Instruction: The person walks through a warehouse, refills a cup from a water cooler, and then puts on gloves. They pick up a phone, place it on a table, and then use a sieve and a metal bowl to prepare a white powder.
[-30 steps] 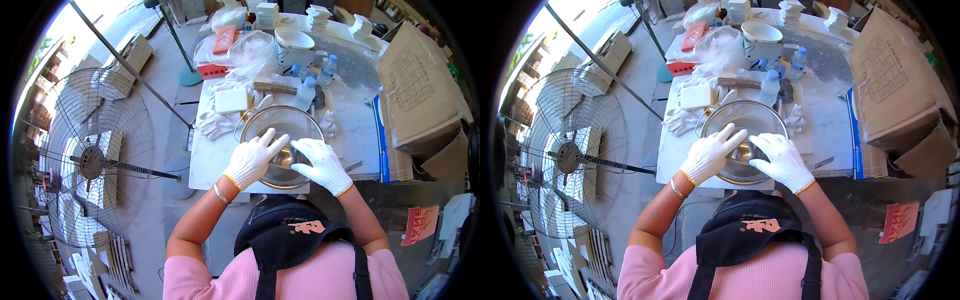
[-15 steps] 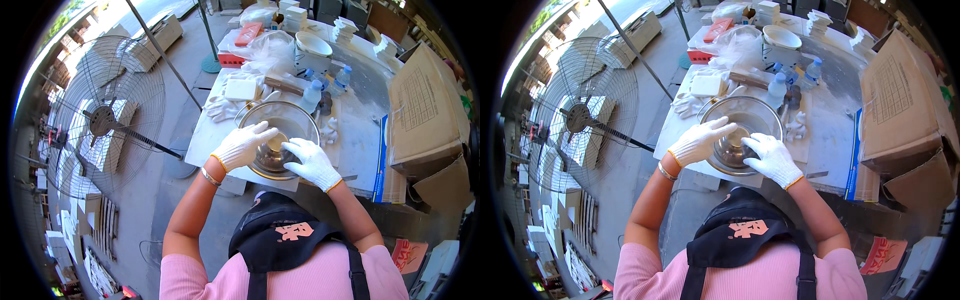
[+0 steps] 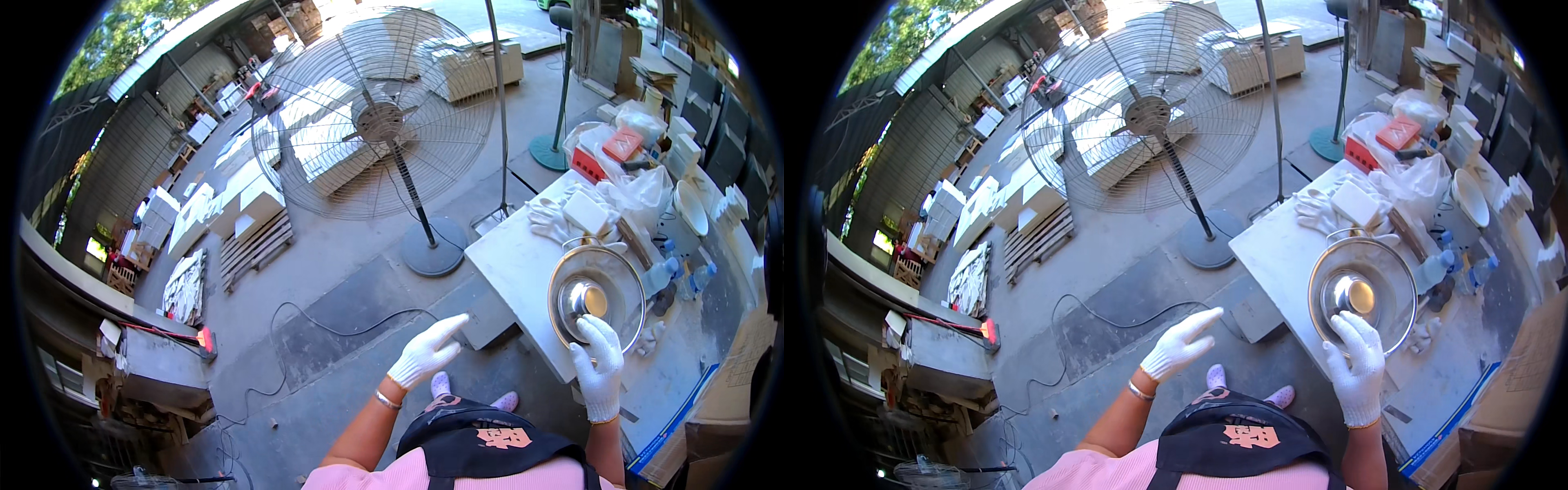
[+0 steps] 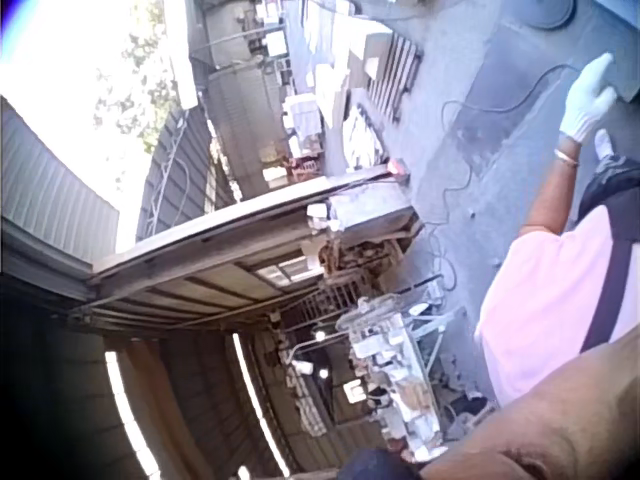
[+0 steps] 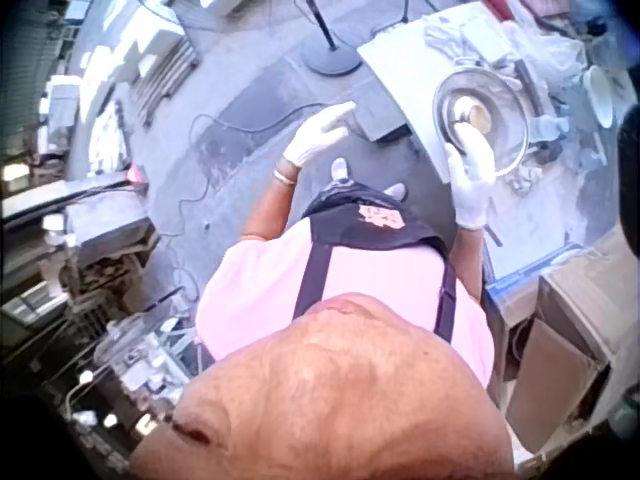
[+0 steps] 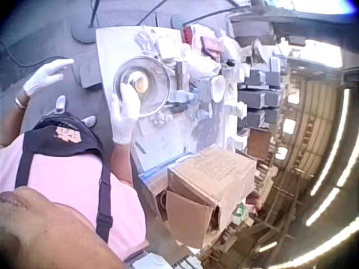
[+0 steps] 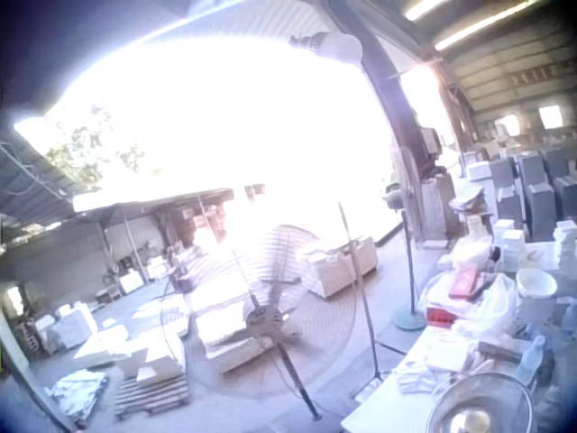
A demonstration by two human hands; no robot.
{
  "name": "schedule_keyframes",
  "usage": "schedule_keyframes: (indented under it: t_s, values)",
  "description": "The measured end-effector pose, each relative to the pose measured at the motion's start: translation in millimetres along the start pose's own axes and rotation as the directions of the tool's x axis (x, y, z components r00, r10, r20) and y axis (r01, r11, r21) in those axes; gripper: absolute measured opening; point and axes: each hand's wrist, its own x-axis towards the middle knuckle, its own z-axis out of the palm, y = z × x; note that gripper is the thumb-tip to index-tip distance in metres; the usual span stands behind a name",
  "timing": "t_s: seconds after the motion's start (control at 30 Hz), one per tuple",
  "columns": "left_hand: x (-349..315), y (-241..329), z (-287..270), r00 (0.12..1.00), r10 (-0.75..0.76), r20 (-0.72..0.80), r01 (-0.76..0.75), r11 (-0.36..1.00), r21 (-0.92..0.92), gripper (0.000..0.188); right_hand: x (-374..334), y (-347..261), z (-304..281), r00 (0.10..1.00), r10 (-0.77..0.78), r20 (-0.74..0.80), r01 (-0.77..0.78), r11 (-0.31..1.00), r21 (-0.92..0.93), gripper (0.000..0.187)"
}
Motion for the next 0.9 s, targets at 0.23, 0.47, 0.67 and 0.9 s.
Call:
schedule_keyframes:
  t_s: [0.23,0.47,0.67,0.9]
  values:
    - [-131.3,-73.9,-48.2,0.952,-0.299,-0.068,0.306,0.912,0.274,0.056,10.7,-57.1,84.3,0.969,-0.164,0.184,0.14,0.981,0.138,0.036]
    - [-237.2,-132.8,-134.3,0.822,-0.524,-0.221,0.555,0.824,0.111,0.057,6.9,-107.8,230.2,0.896,-0.132,0.423,0.046,0.977,0.207,0.034]
    - [-299.9,-178.2,-208.2,0.693,-0.622,-0.364,0.678,0.734,0.037,0.054,-21.2,-75.2,351.4,0.651,-0.001,0.759,0.008,1.0,-0.005,0.035]
    - [-268.4,-206.7,-298.1,0.711,-0.552,-0.435,0.592,0.804,-0.054,0.052,-29.1,-11.1,424.0,0.204,0.337,0.919,-0.109,0.941,-0.32,0.043]
